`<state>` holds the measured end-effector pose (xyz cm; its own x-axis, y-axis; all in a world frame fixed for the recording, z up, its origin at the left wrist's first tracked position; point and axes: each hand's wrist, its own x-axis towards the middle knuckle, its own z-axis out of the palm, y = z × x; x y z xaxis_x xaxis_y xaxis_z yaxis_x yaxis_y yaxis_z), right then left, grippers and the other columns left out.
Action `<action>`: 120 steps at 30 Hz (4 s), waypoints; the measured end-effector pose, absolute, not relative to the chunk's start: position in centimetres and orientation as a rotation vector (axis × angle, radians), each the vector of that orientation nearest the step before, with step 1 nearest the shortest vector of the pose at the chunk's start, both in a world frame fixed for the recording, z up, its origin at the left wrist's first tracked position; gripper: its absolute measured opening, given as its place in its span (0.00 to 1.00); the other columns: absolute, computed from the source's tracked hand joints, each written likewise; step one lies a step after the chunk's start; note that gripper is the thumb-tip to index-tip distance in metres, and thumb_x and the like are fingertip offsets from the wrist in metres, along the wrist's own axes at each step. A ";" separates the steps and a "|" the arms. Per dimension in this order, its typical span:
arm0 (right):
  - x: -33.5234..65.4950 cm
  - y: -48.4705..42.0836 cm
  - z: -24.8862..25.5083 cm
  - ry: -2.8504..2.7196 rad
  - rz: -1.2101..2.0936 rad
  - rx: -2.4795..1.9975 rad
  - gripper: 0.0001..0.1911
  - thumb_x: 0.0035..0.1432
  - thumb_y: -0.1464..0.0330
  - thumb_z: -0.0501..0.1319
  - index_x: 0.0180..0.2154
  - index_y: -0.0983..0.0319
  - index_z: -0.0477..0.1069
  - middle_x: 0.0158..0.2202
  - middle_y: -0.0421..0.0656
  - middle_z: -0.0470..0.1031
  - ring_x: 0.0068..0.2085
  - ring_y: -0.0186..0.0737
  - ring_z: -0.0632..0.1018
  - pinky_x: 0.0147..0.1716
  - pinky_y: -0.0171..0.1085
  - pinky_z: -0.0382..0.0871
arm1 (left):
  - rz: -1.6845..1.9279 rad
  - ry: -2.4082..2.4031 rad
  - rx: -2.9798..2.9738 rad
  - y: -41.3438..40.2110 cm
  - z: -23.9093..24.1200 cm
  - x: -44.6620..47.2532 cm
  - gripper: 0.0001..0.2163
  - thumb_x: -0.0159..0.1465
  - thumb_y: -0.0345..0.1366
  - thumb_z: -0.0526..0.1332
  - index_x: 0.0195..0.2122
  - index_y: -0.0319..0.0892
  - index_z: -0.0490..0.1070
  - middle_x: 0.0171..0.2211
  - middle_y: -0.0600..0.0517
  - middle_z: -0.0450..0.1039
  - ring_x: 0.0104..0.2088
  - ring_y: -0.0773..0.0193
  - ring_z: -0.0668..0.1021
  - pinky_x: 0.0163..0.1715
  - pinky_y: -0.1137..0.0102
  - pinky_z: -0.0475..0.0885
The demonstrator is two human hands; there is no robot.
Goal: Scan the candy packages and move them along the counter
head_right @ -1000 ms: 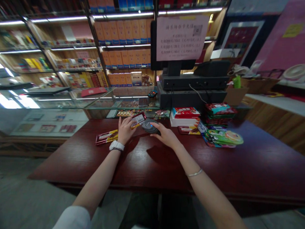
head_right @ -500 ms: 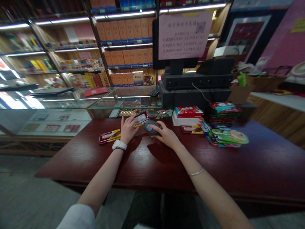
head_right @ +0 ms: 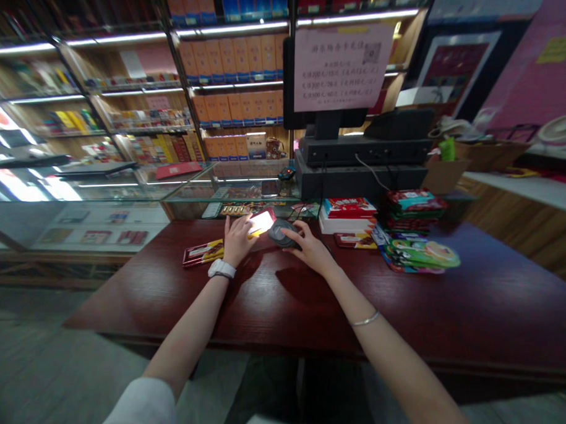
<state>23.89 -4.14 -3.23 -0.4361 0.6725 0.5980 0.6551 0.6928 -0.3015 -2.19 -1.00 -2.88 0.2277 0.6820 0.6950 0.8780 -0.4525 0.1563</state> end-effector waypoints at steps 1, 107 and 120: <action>23.9 -4.1 -3.2 -2.191 0.030 -1.006 0.28 0.64 0.64 0.62 0.63 0.46 0.59 0.63 0.47 0.56 0.52 0.47 0.76 0.53 0.51 0.76 | -1.048 -1.465 -2.237 -1.0 -2.9 -2.2 0.09 0.61 0.32 0.63 0.43 0.48 0.74 0.60 0.49 0.72 0.60 0.52 0.72 0.70 0.44 0.47; 29.1 -2.7 -3.3 -1.801 0.161 -0.995 0.46 0.49 0.61 0.73 0.65 0.56 0.54 0.72 0.54 0.49 0.70 0.54 0.57 0.66 0.57 0.54 | -1.083 -1.094 -2.597 -3.0 -0.4 5.7 0.15 0.57 0.27 0.61 0.46 0.46 0.72 0.60 0.47 0.71 0.62 0.54 0.72 0.70 0.46 0.47; 27.8 -3.0 -3.4 -1.825 0.565 -0.818 0.43 0.50 0.50 0.70 0.64 0.55 0.59 0.69 0.51 0.58 0.68 0.49 0.62 0.64 0.50 0.62 | -1.140 -1.046 -2.713 -3.1 -0.6 6.1 0.16 0.57 0.28 0.60 0.46 0.46 0.68 0.60 0.47 0.71 0.62 0.58 0.72 0.71 0.51 0.48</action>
<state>27.78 -3.00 -3.45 -0.2560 0.7511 0.6085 0.2762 0.6601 -0.6986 6.09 -3.06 -0.62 0.5093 0.5750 0.6403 0.5886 -0.7755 0.2282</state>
